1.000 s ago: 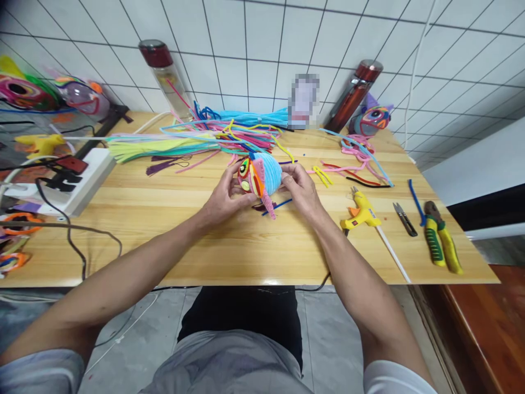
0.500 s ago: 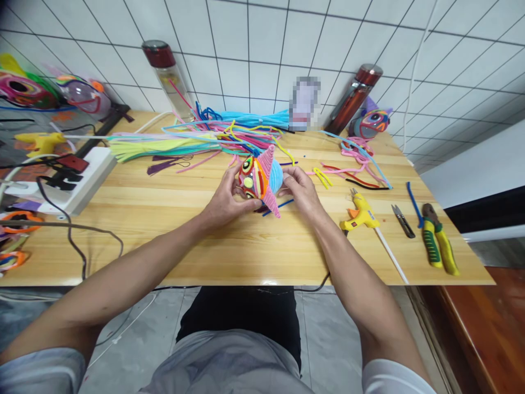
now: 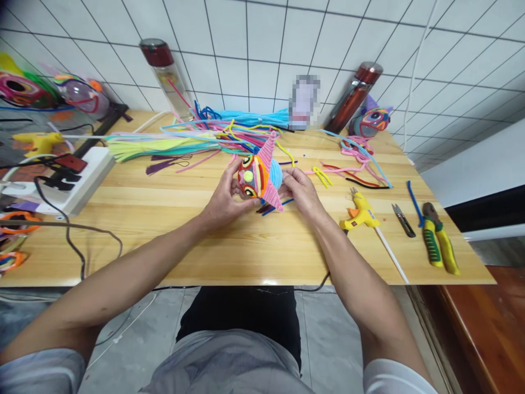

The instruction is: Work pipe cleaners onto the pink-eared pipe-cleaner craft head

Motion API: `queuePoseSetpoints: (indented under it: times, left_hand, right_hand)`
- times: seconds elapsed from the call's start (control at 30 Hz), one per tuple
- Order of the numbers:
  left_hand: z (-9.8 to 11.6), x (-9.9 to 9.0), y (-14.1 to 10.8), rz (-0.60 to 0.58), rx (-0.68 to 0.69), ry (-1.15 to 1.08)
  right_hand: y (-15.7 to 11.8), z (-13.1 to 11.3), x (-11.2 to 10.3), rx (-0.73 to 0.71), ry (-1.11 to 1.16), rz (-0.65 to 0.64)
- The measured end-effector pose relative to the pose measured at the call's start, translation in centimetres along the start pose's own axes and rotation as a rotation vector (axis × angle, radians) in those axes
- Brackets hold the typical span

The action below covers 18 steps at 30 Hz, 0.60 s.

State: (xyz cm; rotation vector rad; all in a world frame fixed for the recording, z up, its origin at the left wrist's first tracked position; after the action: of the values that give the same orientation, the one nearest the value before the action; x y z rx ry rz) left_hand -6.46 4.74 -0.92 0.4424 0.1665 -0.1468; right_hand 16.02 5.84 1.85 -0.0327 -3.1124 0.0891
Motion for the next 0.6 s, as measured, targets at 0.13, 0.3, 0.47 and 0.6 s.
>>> queuePoseSetpoints:
  times: [0.13,0.3,0.47,0.6]
  left_hand:
    - [-0.3,0.1,0.1,0.030,-0.040,-0.072]
    - [0.2,-0.3,0.2,0.043,-0.080,0.040]
    - [0.6,-0.6,0.4,0.059,-0.043,0.213]
    - [0.7,-0.6,0.5,0.098,-0.107,0.288]
  right_hand:
    - [-0.1,0.4,0.0,0.010,0.009,0.001]
    - [0.0,0.9,-0.1,-0.017,-0.035,-0.017]
    - [0.3,1.2,-0.2,-0.024,-0.012,-0.024]
    - [0.2,1.0,0.0,-0.012,0.040,-0.065]
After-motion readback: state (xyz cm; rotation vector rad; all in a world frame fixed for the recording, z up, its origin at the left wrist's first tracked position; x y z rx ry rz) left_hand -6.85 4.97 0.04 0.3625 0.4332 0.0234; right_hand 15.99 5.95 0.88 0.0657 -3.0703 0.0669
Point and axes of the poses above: each hand's wrist, its own y-axis towards the middle knuckle, its own x-axis out of the palm, z = x × y, the point moved 1 cm from there along y, towards the middle knuckle, and after that the axes turned 3 degrees about z, right-handed, at the moved point
